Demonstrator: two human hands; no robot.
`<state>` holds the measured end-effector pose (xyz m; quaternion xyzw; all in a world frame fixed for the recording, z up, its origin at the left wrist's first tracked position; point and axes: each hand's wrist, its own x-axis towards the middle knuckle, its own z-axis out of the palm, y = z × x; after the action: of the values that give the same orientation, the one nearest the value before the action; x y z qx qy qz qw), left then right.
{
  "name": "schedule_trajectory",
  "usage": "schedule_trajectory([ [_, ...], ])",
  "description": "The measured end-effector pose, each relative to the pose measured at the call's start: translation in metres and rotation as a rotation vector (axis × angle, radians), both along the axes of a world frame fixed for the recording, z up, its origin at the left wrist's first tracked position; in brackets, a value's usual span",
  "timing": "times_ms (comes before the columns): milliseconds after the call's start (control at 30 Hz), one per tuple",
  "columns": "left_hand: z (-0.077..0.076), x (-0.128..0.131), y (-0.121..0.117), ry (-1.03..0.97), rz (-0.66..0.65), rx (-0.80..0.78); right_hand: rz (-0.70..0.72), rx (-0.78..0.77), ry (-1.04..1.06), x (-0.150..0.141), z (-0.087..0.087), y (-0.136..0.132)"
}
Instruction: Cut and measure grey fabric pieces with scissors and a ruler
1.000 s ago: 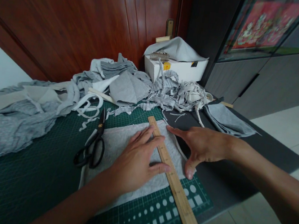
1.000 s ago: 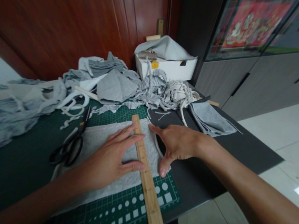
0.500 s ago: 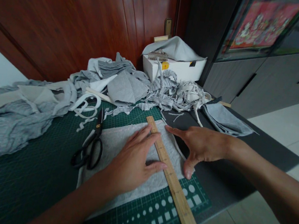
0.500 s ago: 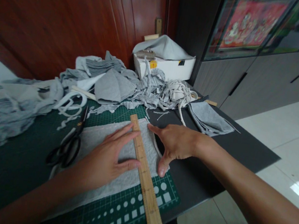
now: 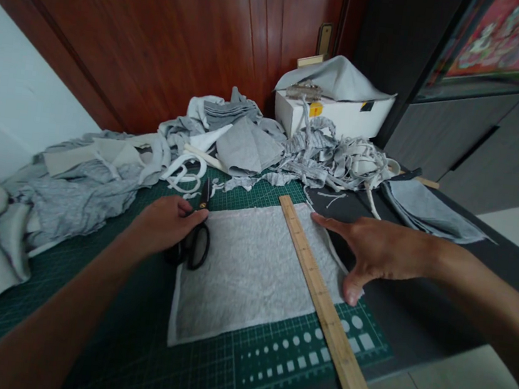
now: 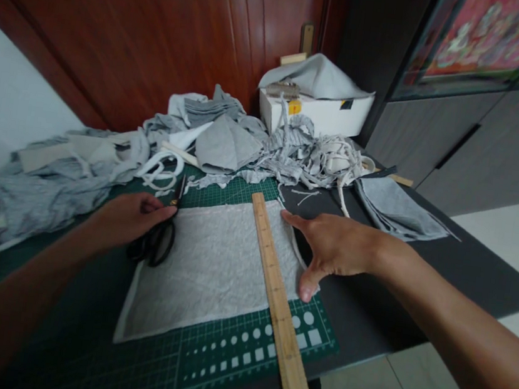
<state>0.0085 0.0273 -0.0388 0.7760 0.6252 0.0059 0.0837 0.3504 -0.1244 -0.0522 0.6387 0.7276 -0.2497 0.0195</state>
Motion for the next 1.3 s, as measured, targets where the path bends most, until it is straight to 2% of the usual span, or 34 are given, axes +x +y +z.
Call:
schedule_trajectory([
  [100, -0.010, 0.007, 0.002, 0.084, -0.064, 0.028, -0.004, 0.006, -0.015, -0.001, 0.000, 0.000],
  [233, -0.016, 0.011, 0.000, 0.183, -0.138, 0.085, 0.019, 0.022, 0.001, -0.002, 0.001, 0.000],
  [433, -0.019, 0.011, -0.005, 0.194, -0.105, 0.108, -0.002, -0.002, 0.026, -0.001, 0.002, -0.002],
  [633, -0.015, 0.017, -0.017, 0.213, -0.058, 0.135, 0.005, -0.003, 0.033, -0.001, 0.004, -0.002],
  [767, -0.011, 0.016, -0.023, 0.166, -0.074, 0.138, 0.011, -0.007, 0.036, -0.002, 0.006, -0.003],
  [1300, -0.009, -0.001, -0.017, 0.103, -0.117, 0.165, 0.027, -0.034, -0.034, -0.011, 0.013, -0.005],
])
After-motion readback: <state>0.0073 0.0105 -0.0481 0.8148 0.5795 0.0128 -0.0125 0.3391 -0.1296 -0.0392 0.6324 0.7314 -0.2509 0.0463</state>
